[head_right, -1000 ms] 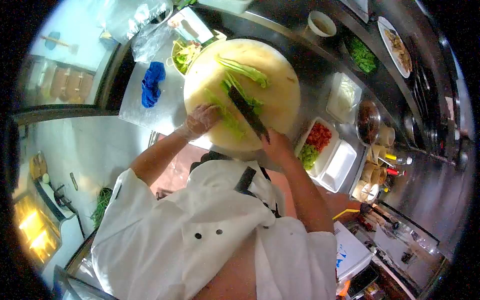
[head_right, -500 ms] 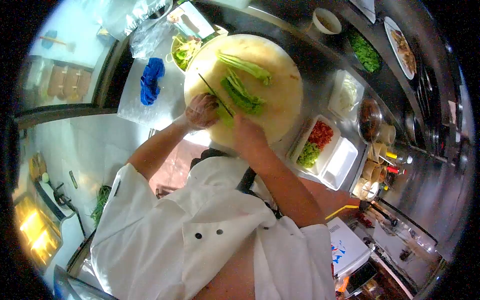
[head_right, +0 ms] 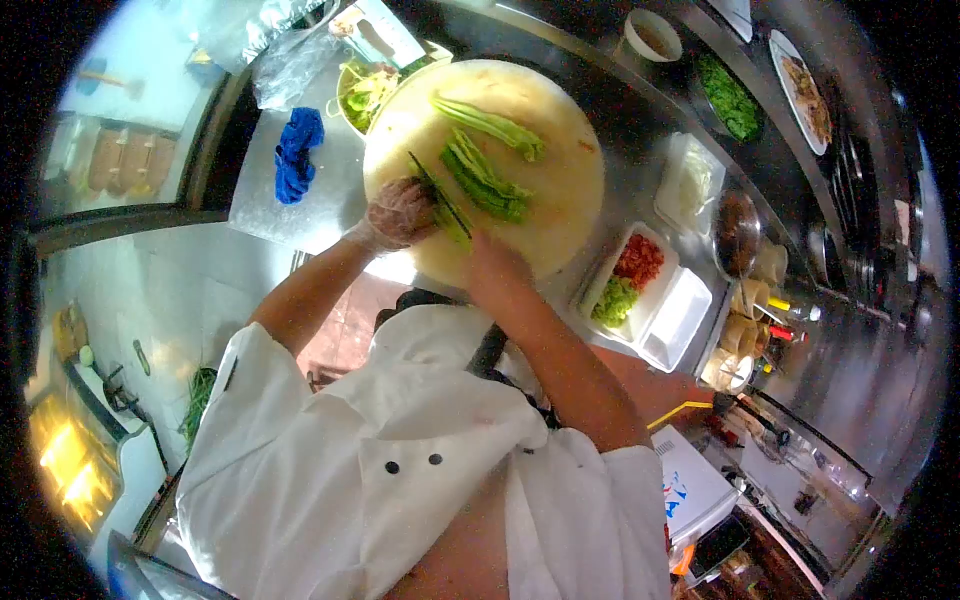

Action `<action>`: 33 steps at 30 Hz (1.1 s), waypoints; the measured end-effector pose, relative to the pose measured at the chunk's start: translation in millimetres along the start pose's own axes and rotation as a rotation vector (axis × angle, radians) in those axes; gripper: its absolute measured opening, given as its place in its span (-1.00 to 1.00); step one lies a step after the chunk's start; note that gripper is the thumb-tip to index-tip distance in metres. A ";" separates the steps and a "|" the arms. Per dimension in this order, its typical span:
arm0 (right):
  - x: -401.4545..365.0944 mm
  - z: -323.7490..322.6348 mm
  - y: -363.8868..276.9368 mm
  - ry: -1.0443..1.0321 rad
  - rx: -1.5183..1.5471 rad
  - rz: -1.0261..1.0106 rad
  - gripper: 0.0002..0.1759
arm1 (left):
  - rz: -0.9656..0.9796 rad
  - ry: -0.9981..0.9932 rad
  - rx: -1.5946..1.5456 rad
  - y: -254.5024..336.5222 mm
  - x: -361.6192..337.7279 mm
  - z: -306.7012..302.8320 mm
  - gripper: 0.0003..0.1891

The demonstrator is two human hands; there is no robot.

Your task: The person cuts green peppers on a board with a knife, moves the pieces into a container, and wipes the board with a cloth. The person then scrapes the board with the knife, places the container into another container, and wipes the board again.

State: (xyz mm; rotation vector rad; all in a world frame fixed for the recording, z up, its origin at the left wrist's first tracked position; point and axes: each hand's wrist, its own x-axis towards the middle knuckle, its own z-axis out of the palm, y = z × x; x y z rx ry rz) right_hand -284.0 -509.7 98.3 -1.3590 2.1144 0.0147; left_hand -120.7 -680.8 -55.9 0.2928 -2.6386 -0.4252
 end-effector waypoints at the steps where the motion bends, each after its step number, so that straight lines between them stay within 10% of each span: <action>1: -9.0 -6.9 2.2 -0.075 0.009 0.037 -0.77 | -0.024 -0.053 -0.035 -3.3 0.6 5.3 -0.50; 33: -93.9 1.6 57.0 -0.138 0.108 0.094 -0.78 | -0.103 -0.166 0.062 24.3 13.3 -10.6 -0.27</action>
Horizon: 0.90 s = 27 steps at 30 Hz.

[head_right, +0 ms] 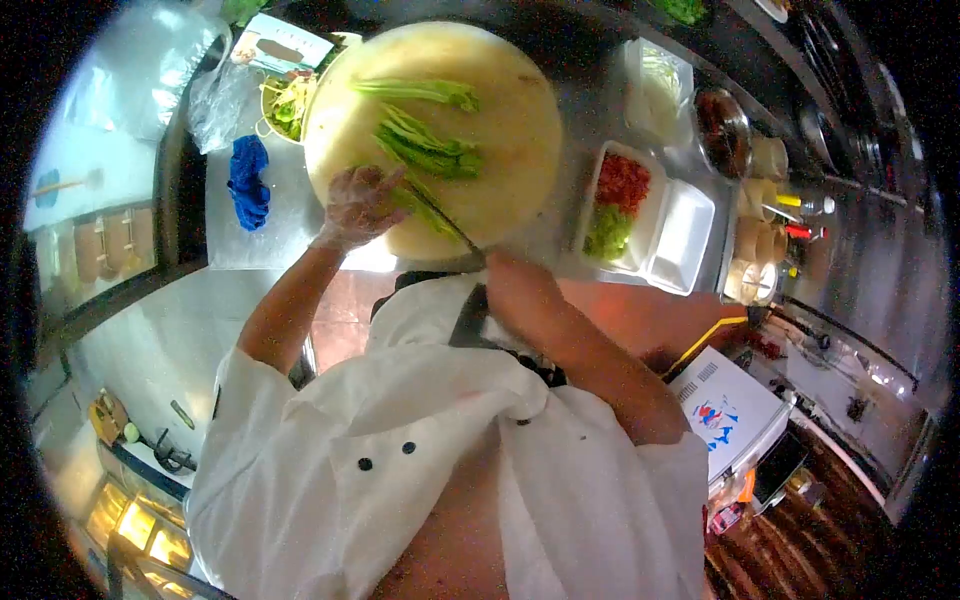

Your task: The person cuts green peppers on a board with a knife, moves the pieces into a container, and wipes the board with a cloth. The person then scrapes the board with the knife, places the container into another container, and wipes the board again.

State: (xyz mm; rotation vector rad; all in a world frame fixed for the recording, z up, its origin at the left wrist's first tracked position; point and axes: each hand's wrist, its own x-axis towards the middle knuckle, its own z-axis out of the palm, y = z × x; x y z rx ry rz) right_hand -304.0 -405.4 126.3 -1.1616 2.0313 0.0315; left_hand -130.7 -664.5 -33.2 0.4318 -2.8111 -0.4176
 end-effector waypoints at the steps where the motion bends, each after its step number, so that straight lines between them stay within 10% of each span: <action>1: -1.0 1.9 -0.5 0.017 0.036 -0.009 -0.77 | 0.013 0.032 0.018 2.0 2.4 -1.9 -0.27; 27: -29.3 20.9 -32.5 -0.003 0.068 0.110 -0.70 | -0.045 0.061 0.100 15.1 -3.2 8.4 -0.25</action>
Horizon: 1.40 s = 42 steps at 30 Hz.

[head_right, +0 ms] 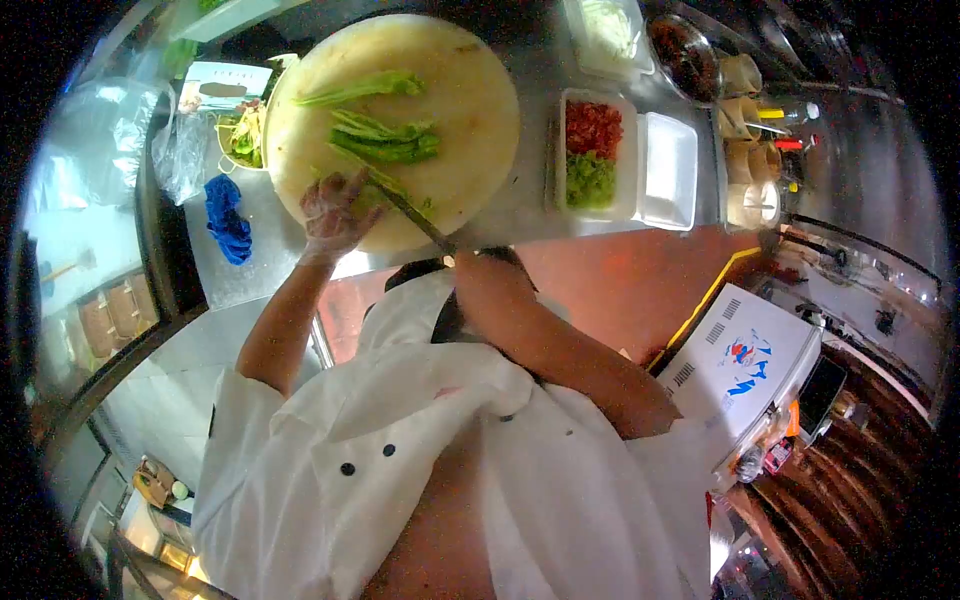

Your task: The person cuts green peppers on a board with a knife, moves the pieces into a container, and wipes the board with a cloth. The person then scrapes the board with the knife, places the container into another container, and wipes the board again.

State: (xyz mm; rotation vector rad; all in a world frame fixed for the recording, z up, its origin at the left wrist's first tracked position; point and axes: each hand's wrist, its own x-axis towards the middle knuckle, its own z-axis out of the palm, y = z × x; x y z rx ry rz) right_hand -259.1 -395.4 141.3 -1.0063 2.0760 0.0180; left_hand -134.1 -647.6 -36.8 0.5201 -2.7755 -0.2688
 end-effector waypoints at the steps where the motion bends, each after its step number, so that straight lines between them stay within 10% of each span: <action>1: -3.0 0.7 3.3 -0.015 0.015 0.012 -0.69 | -0.005 -0.012 0.011 1.4 2.0 -2.8 -0.26; 42: 33.1 -0.2 -5.5 0.097 -0.081 -0.105 -0.80 | 0.240 0.131 -0.217 -39.1 -9.4 8.9 -0.75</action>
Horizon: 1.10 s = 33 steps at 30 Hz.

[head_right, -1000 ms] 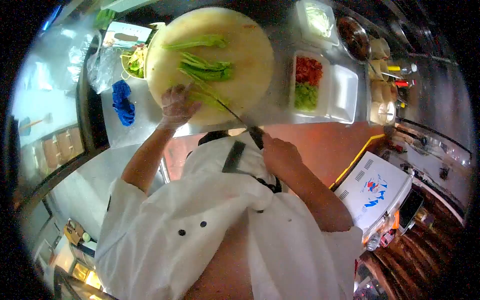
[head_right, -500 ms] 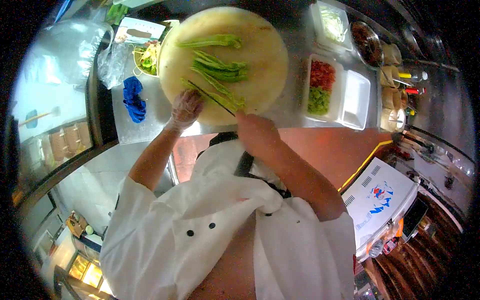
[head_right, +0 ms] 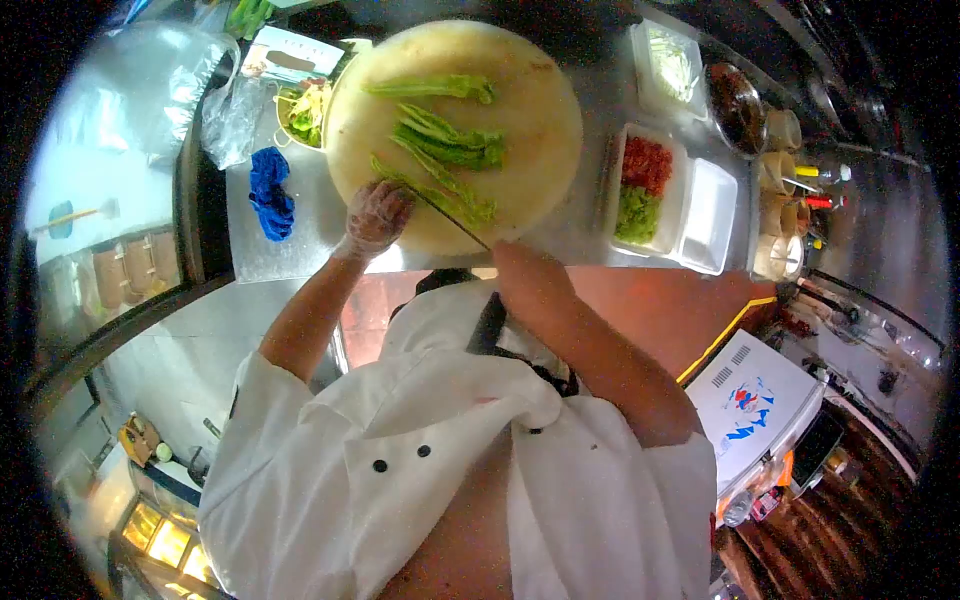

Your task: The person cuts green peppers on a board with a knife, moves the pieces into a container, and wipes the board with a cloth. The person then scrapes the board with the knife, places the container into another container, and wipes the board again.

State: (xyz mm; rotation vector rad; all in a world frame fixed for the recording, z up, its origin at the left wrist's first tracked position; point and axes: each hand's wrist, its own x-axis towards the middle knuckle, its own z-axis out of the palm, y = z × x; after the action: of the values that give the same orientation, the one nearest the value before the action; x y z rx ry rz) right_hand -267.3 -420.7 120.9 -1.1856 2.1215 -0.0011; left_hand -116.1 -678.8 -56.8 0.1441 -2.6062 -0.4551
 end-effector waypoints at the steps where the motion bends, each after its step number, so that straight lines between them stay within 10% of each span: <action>1: -6.6 -0.5 4.9 0.011 -0.004 -0.002 -0.80 | 0.012 0.030 0.015 -0.7 -1.6 2.9 -0.76; 19: -66.3 -11.0 44.7 0.192 0.231 0.257 -0.77 | -0.140 -0.148 -0.005 17.3 38.3 -1.3 -0.76; 33: -17.8 31.3 60.9 0.056 0.177 0.028 -0.75 | -0.196 -0.102 0.085 -42.9 150.6 14.3 -0.69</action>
State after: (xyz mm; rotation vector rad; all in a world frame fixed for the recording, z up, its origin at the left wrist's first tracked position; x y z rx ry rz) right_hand -289.0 -362.0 87.9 -1.0627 2.1379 -0.2075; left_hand -254.1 -742.2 -16.1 0.4179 -2.7250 -0.4294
